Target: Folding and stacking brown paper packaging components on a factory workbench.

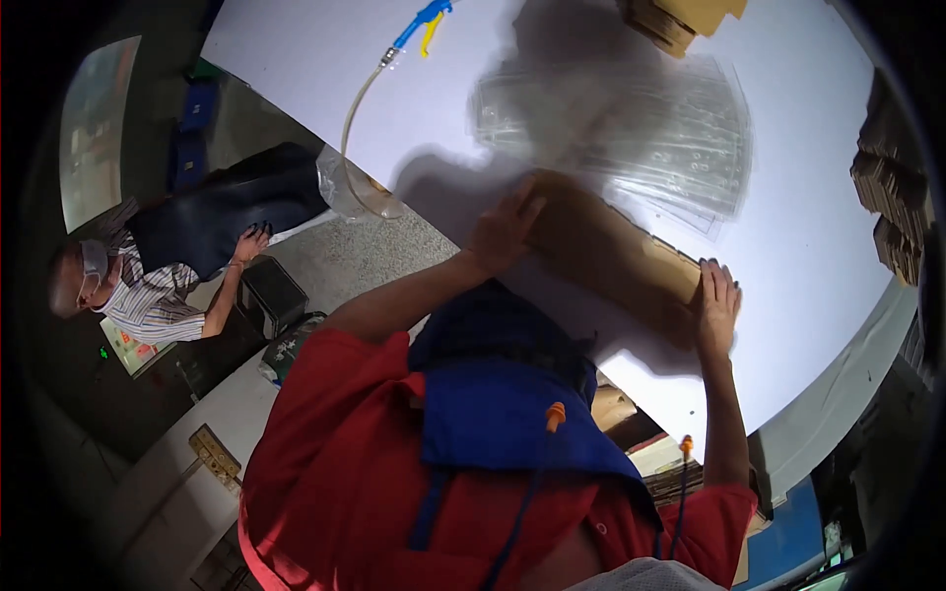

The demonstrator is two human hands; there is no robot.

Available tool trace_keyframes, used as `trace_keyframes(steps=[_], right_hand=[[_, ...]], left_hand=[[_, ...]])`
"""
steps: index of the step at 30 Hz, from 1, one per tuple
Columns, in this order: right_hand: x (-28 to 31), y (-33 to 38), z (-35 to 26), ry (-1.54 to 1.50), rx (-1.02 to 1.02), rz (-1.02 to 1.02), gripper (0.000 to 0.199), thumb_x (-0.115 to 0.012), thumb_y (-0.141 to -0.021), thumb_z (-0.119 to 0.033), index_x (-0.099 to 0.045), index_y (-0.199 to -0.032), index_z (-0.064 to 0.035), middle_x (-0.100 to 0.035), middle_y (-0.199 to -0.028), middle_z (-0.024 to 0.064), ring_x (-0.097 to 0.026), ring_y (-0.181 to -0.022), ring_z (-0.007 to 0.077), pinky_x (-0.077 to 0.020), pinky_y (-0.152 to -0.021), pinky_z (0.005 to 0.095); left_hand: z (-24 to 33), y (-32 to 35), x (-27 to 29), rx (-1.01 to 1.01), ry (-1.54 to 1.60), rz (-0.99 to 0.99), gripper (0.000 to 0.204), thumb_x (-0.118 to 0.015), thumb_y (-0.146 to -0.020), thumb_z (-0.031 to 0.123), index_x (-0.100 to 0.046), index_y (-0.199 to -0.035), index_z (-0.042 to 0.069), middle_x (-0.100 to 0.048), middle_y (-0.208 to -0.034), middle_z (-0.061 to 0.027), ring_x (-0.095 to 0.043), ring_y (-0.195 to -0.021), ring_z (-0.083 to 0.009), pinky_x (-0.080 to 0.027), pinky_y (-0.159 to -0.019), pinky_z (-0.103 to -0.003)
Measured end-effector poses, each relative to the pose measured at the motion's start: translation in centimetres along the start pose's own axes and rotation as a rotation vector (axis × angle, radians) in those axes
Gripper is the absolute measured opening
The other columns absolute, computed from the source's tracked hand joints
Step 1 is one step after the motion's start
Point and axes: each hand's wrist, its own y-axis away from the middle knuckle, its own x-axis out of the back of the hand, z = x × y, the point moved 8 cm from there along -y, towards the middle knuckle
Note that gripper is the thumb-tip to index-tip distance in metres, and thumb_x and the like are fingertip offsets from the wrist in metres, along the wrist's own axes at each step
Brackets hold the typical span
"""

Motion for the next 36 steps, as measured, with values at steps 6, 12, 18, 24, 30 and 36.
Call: trace_keyframes(steps=[6, 12, 18, 24, 30, 36], right_hand=[[1.3, 1.9, -6.6, 0.125, 0.062, -0.042, 0.076, -0.071, -0.094, -0.016, -0.031, -0.157, -0.0008, -0.04, -0.158, 0.0251, -0.035, -0.151, 0.0439, -0.0278, -0.123, 0.0615], [3.1, 4.0, -8.7, 0.109, 0.022, -0.107, 0.103, -0.088, -0.076, -0.027, -0.03, -0.157, -0.0022, -0.036, -0.16, 0.0267, -0.032, -0.152, 0.0442, -0.0255, -0.125, 0.0586], [2.4, 6.2, -10.6, 0.138, 0.093, -0.21, 0.117, -0.094, -0.066, -0.034, -0.028, -0.157, -0.0014, -0.035, -0.159, 0.0262, -0.034, -0.15, 0.0446, -0.0269, -0.125, 0.0566], [-0.3, 8.9, -8.1, 0.043, 0.054, -0.194, 0.12, -0.096, -0.062, -0.03, -0.028, -0.157, -0.0032, -0.038, -0.155, 0.0254, -0.037, -0.146, 0.0452, -0.0301, -0.123, 0.0576], [0.1, 10.8, -5.7, 0.041, 0.128, -0.062, 0.12, -0.099, -0.056, -0.027, -0.033, -0.155, -0.006, -0.043, -0.15, 0.0249, -0.044, -0.139, 0.0451, -0.0338, -0.121, 0.0583], [0.5, 4.0, -5.6, -0.053, 0.19, 0.064, 0.117, -0.098, -0.064, -0.027, -0.032, -0.158, -0.0059, -0.038, -0.159, 0.0236, -0.047, -0.14, 0.0395, -0.043, -0.115, 0.0559]], left_hand=[[-0.5, 0.3, 0.7, -0.064, -0.068, 0.104, 0.066, -0.059, -0.093, 0.015, -0.04, -0.156, 0.018, -0.042, -0.156, -0.0197, -0.063, -0.11, -0.0391, -0.056, -0.083, -0.046], [1.7, 2.0, 1.7, -0.199, -0.236, 0.279, 0.053, -0.056, -0.095, 0.016, -0.047, -0.147, 0.014, -0.047, -0.148, -0.0185, -0.054, -0.125, -0.0349, -0.049, -0.1, -0.046], [2.3, 2.6, 1.4, -0.26, -0.085, 0.337, 0.046, -0.056, -0.095, 0.018, -0.05, -0.14, 0.01, -0.049, -0.142, -0.0176, -0.048, -0.129, -0.0349, -0.045, -0.105, -0.047], [4.2, 2.7, 2.1, -0.426, -0.12, 0.248, 0.046, -0.057, -0.094, 0.021, -0.051, -0.138, 0.008, -0.05, -0.138, -0.0171, -0.05, -0.124, -0.0345, -0.046, -0.102, -0.044], [6.9, -0.1, -3.0, -0.414, -0.044, -0.095, 0.044, -0.058, -0.092, 0.021, -0.054, -0.134, 0.008, -0.055, -0.132, -0.0162, -0.053, -0.118, -0.0329, -0.047, -0.098, -0.042], [4.0, -1.6, -0.7, -0.446, -0.008, 0.107, 0.071, -0.064, -0.09, 0.03, -0.043, -0.154, 0.009, -0.053, -0.144, -0.0198, -0.051, -0.131, -0.0406, -0.034, -0.116, -0.055]])
